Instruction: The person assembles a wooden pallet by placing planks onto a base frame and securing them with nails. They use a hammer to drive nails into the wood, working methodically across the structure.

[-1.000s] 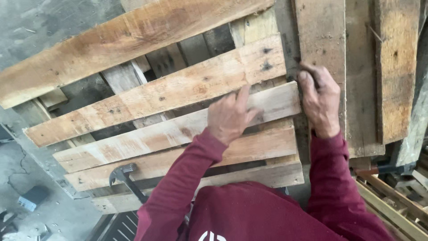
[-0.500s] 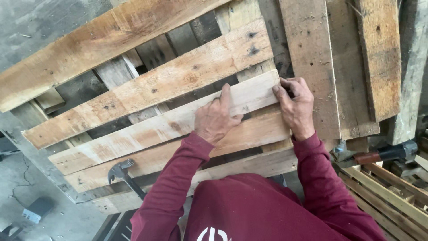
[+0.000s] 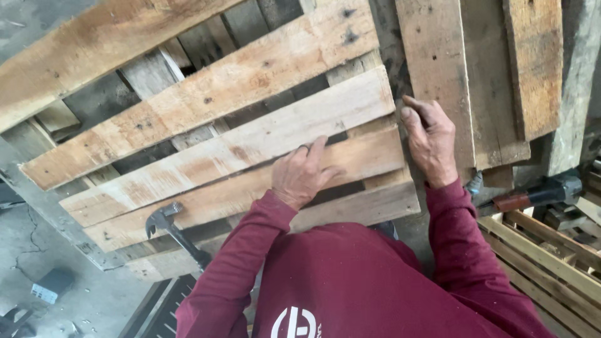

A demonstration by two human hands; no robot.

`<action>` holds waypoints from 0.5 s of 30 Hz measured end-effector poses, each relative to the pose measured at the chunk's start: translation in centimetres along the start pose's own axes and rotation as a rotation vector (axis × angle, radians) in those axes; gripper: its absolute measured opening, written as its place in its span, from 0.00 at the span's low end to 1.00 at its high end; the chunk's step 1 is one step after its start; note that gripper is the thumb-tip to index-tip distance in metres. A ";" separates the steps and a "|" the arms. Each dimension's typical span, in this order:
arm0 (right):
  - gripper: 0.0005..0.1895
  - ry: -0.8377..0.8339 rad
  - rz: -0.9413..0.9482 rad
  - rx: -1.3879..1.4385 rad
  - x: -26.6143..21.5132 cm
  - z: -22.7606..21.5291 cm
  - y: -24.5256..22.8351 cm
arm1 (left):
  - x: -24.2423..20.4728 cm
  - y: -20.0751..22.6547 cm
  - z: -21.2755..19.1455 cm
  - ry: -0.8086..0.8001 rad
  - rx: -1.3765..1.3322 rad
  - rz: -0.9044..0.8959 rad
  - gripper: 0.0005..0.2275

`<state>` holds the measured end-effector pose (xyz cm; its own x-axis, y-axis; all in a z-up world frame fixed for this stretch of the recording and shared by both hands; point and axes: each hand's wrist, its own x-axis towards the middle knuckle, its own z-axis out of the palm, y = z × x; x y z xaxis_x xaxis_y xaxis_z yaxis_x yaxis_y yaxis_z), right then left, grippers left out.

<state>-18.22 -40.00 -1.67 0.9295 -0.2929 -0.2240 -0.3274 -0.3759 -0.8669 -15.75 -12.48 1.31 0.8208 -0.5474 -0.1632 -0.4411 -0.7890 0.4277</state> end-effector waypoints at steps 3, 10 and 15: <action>0.13 -0.003 -0.020 -0.055 -3.6 -0.5 0.2 | -1.7 1.1 0.6 -0.051 -0.068 0.001 0.53; 0.12 0.133 -0.078 -0.056 -8.0 1.2 1.9 | -4.4 0.8 1.2 -0.124 0.100 -0.036 0.55; 0.11 0.153 -0.094 0.028 -8.4 1.4 3.2 | -5.3 0.1 1.4 -0.170 0.114 -0.157 0.52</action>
<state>-26.80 -37.55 -3.15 0.9185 -0.3885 -0.0731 -0.2336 -0.3843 -0.8932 -20.63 -10.06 0.91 0.8141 -0.4469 -0.3709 -0.3586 -0.8892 0.2842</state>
